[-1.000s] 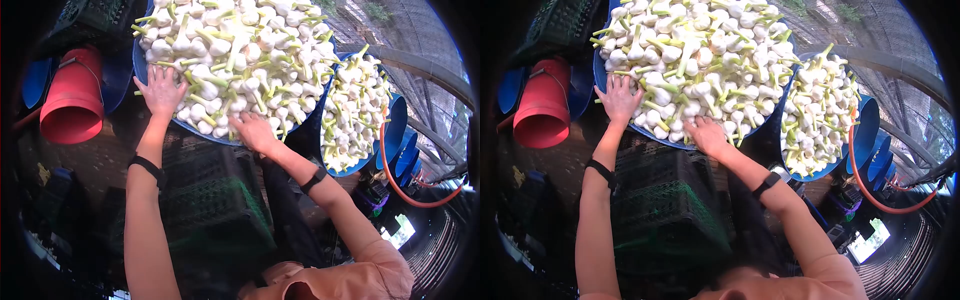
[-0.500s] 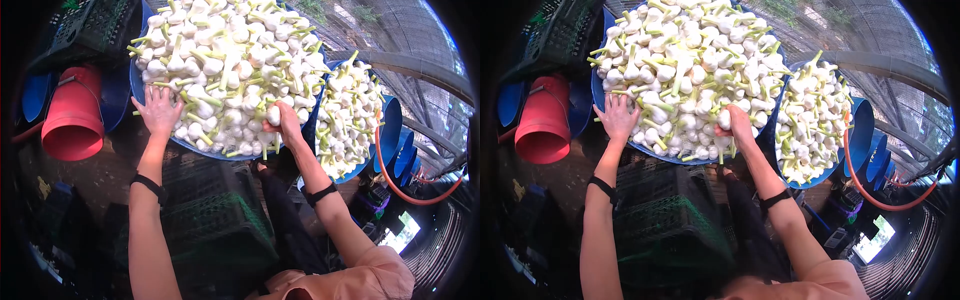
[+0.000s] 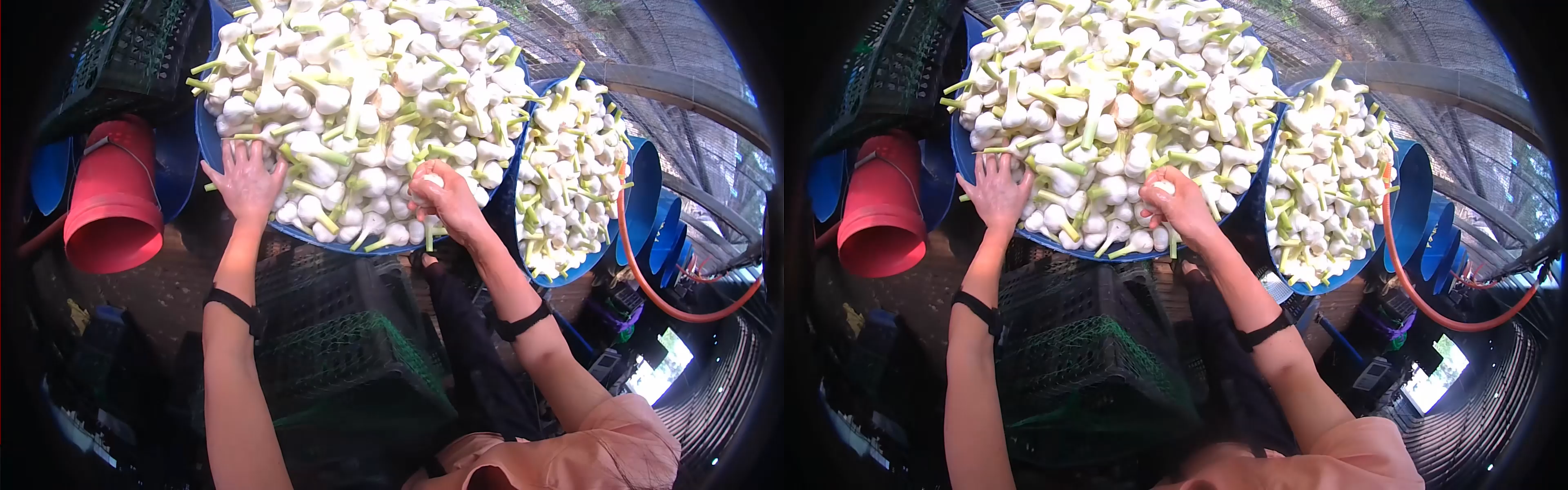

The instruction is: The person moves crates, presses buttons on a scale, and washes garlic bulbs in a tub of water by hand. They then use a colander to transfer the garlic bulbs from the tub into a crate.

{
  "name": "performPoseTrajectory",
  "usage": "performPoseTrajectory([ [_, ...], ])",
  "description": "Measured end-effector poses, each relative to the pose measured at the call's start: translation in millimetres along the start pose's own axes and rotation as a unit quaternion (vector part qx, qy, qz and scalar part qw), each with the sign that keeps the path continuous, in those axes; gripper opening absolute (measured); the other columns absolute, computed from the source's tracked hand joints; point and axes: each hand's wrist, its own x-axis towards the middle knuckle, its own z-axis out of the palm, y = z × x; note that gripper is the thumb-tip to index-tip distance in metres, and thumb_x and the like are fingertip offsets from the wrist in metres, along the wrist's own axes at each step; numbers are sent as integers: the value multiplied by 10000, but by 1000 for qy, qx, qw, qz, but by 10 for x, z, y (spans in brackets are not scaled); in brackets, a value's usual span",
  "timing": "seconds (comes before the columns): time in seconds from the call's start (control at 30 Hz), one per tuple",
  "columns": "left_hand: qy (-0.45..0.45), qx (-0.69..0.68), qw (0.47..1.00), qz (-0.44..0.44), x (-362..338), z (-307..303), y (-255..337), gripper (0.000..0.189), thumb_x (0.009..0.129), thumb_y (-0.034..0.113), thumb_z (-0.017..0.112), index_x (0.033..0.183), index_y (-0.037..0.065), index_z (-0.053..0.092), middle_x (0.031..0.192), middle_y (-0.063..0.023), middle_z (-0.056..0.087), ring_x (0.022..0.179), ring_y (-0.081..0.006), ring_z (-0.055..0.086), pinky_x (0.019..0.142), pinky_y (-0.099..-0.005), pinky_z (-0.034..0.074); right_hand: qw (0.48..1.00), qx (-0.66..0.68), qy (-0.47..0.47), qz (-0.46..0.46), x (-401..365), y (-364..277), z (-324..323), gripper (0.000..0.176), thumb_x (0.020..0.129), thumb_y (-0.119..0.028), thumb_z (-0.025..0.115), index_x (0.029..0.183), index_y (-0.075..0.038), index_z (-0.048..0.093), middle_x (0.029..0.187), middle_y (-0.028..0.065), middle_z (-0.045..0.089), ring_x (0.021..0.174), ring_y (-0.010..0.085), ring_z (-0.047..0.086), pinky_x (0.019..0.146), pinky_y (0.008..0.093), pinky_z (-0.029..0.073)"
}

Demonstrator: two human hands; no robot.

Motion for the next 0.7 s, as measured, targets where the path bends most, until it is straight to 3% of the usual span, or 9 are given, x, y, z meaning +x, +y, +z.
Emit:
performPoseTrajectory([
  [0.1, -4, 7, 1000, 3, 9, 19, -14, 491, 772, 476, 607, 1155, 169, 586, 1226, -49, 549, 1273, -246, 412, 1012, -679, 224, 995, 79, 34, 43, 104, 67, 41, 164, 918, -212, 532, 876, -53, 537, 811, 78, 602, 613, 169, 621, 487, 287, 511],
  [0.17, 2, 6, 1000, 5, -5, 48, -10, 488, 770, 472, 609, 1151, 168, 585, 1220, -49, 550, 1270, -244, 414, 1012, -678, 224, 991, 115, 12, 68, 125, 51, -37, 250, 955, -276, 487, 866, -48, 541, 852, 103, 616, 673, 187, 630, 567, 331, 547],
  [0.23, 47, -10, 999, 11, -1, 78, -13, 430, 747, 465, 625, 1049, 160, 621, 1175, -52, 571, 1263, -244, 414, 997, -690, 232, 942, 313, -16, 125, 52, -93, -41, 288, 970, -292, 474, 922, -21, 560, 943, 145, 625, 824, 220, 630, 762, 382, 554],
  [0.27, 48, -11, 999, 13, 4, 92, -9, 430, 747, 465, 625, 1049, 160, 621, 1175, -52, 571, 1263, -244, 414, 997, -690, 232, 916, 364, -141, 90, 93, 17, -185, 457, 962, -396, 460, 1099, 31, 551, 1135, 235, 573, 1060, 287, 571, 967, 423, 459],
  [0.37, 50, -10, 999, 11, 3, 95, -9, 431, 754, 472, 617, 1047, 156, 621, 1172, -50, 571, 1264, -242, 412, 998, -689, 228, 917, 358, -165, 59, -96, -112, -153, 528, 958, -345, 496, 1290, 61, 434, 1179, 238, 556, 1153, 316, 529, 1003, 433, 422],
  [0.4, 48, -10, 999, 8, 5, 97, -8, 429, 757, 474, 613, 1044, 154, 621, 1166, -51, 574, 1262, -241, 414, 997, -689, 229, 936, 299, -185, 25, -137, -125, -151, 558, 942, -277, 547, 1345, 62, 363, 1213, 227, 548, 1166, 313, 534, 968, 400, 457],
  [0.5, 58, -8, 998, 10, 2, 123, -8, 430, 763, 479, 606, 1043, 153, 620, 1158, -55, 579, 1260, -243, 418, 997, -688, 230, 960, 216, -177, 1, -123, -50, -149, 507, 932, -211, 572, 1332, 47, 395, 1154, 174, 570, 1098, 292, 583, 881, 331, 505],
  [0.53, 70, -6, 997, 13, 5, 130, -17, 433, 766, 482, 603, 1046, 153, 619, 1156, -58, 582, 1259, -244, 419, 997, -687, 229, 980, 166, -112, -9, -113, -30, -85, 445, 941, -199, 562, 1307, 26, 445, 1009, 95, 598, 864, 201, 647, 690, 244, 522],
  [0.7, 21, 12, 1000, 9, 8, 38, 0, 474, 776, 488, 601, 1118, 159, 599, 1191, -66, 569, 1264, -251, 421, 1002, -679, 231, 994, 109, -18, -18, 83, 87, -12, 365, 962, -289, 529, 1148, 21, 576, 770, 32, 602, 546, 65, 520, 437, 188, 398],
])
